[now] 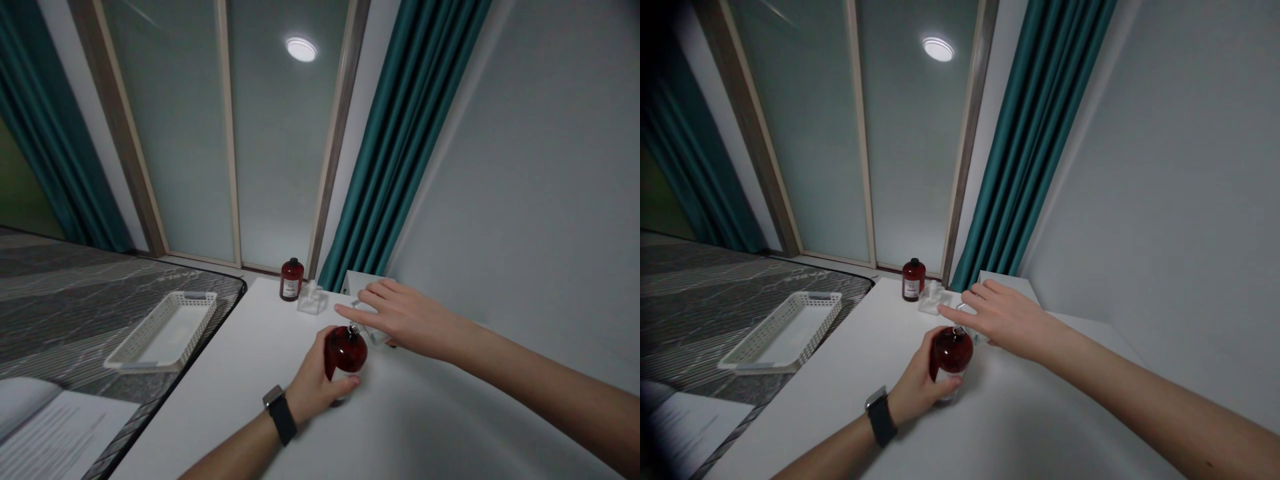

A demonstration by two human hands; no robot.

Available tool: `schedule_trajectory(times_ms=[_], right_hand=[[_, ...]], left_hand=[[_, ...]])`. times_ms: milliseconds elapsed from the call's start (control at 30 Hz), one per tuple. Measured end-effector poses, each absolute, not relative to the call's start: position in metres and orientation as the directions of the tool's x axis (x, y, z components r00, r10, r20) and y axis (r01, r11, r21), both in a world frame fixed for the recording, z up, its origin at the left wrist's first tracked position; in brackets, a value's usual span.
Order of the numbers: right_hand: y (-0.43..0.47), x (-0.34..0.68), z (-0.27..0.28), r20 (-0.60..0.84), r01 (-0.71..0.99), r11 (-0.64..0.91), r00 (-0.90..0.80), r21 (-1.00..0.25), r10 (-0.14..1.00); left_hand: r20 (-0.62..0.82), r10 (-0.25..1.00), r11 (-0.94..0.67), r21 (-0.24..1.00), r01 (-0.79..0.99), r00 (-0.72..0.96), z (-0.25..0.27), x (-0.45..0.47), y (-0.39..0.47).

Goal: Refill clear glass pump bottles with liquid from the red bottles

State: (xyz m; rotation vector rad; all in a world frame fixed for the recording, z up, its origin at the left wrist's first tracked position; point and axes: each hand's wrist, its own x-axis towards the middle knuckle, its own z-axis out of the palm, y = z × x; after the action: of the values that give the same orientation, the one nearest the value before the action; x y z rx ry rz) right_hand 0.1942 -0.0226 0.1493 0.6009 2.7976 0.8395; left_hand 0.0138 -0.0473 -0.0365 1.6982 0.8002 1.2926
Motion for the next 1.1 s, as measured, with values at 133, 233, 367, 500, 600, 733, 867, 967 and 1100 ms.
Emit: schedule_trajectory(times_ms=[133, 233, 367, 500, 600, 733, 867, 967, 1100], right_hand=[[-0.0221, 0.1951, 0.1486, -0.029, 0.322, 0.759, -0.912, 0.566, 0.408], [-0.0215, 0.1959, 0.1479, -0.030, 0.315, 0.759, -0.915, 0.570, 0.402], [-0.0215, 0.1958, 0.1486, -0.023, 0.307, 0.757, -0.920, 0.576, 0.391], [-0.0221, 0.1946, 0.1498, -0.041, 0.301, 0.752, -0.916, 0.586, 0.398], [-0.0220, 0.1941, 0.1499, -0.049, 0.298, 0.753, -0.915, 0.587, 0.400], [-0.0229, 0.1937, 0.1508, -0.047, 0.292, 0.755, -0.919, 0.588, 0.392], [-0.0243, 0.1929, 0.1522, -0.038, 0.282, 0.752, -0.925, 0.595, 0.377], [-0.0242, 0.1928, 0.1514, -0.032, 0.287, 0.756, -0.926, 0.589, 0.377], [-0.0231, 0.1932, 0.1481, -0.002, 0.307, 0.753, -0.926, 0.582, 0.378]], left_hand=[[0.431, 0.860, -0.446, 0.895, -0.008, 0.272, -0.0368, 0.0141, -0.0468], [0.426, 0.862, -0.441, 0.897, -0.005, 0.274, -0.0366, 0.0140, -0.0467], [0.425, 0.863, -0.443, 0.896, 0.005, 0.274, -0.0364, 0.0137, -0.0468], [0.430, 0.863, -0.450, 0.893, 0.015, 0.267, -0.0363, 0.0136, -0.0470], [0.427, 0.864, -0.447, 0.895, 0.014, 0.266, -0.0355, 0.0138, -0.0475], [0.428, 0.865, -0.444, 0.896, 0.005, 0.261, -0.0337, 0.0140, -0.0486], [0.419, 0.869, -0.437, 0.899, 0.012, 0.263, -0.0326, 0.0138, -0.0490], [0.418, 0.870, -0.437, 0.900, 0.014, 0.261, -0.0332, 0.0142, -0.0485], [0.416, 0.874, -0.433, 0.901, 0.012, 0.252, -0.0352, 0.0151, -0.0480]])
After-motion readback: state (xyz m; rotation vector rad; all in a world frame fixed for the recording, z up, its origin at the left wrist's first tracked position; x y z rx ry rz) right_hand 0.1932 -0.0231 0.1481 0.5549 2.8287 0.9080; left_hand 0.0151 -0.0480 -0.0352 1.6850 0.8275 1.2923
